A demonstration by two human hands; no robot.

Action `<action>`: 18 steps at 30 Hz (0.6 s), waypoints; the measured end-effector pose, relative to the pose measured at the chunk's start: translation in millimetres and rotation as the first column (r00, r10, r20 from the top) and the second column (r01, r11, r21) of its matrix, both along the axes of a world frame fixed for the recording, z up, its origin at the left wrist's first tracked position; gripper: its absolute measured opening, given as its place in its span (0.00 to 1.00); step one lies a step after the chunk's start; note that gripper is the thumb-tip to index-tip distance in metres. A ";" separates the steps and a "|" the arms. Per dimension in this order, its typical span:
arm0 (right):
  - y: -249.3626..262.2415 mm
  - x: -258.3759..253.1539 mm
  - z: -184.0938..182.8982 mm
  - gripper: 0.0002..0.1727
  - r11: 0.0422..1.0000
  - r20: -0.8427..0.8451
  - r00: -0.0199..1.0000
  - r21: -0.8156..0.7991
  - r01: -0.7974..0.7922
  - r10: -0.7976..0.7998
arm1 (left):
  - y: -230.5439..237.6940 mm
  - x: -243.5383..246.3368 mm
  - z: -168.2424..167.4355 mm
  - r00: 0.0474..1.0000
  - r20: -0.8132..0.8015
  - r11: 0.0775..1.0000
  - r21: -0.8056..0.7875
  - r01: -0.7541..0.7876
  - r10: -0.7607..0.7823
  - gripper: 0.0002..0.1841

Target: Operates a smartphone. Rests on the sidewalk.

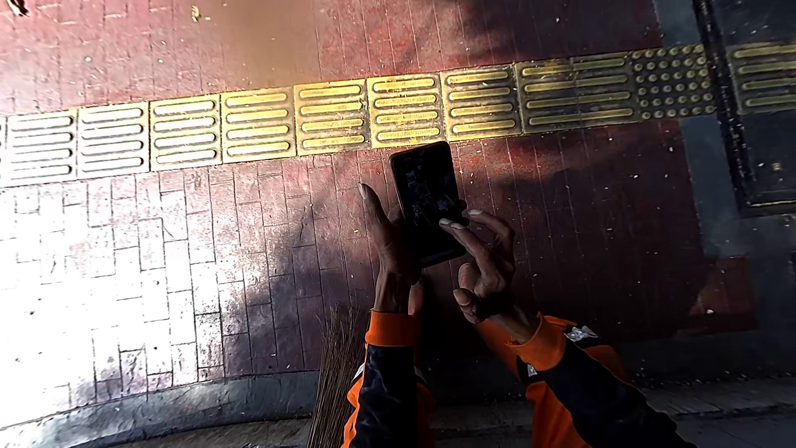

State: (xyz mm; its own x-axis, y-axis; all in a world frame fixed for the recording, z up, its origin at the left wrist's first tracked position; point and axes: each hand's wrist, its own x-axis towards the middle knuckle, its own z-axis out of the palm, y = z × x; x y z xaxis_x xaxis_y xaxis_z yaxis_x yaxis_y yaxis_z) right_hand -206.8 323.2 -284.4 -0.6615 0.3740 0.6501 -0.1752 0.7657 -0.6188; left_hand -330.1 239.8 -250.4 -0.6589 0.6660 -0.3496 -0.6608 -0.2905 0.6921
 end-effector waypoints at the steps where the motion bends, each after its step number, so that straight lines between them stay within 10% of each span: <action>1: -0.1 -0.5 -0.8 0.47 1.000 0.015 1.000 0.006 -0.011 0.011 | 0.2 0.2 0.1 1.000 0.004 1.000 -0.008 -0.004 0.004 0.58; 18: 3.0 -0.4 -0.8 0.45 0.999 -0.019 0.999 -0.013 0.041 -0.042 | -0.7 -0.7 1.9 1.000 0.023 1.000 -0.016 0.003 -0.002 0.61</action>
State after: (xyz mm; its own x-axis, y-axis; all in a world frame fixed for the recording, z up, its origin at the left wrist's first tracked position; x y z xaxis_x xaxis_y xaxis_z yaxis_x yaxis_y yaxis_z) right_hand -207.2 326.3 -285.3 -0.6326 0.4091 0.6576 -0.1554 0.7648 -0.6253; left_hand -330.8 239.2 -248.5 -0.6490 0.6619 -0.3752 -0.6773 -0.2780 0.6812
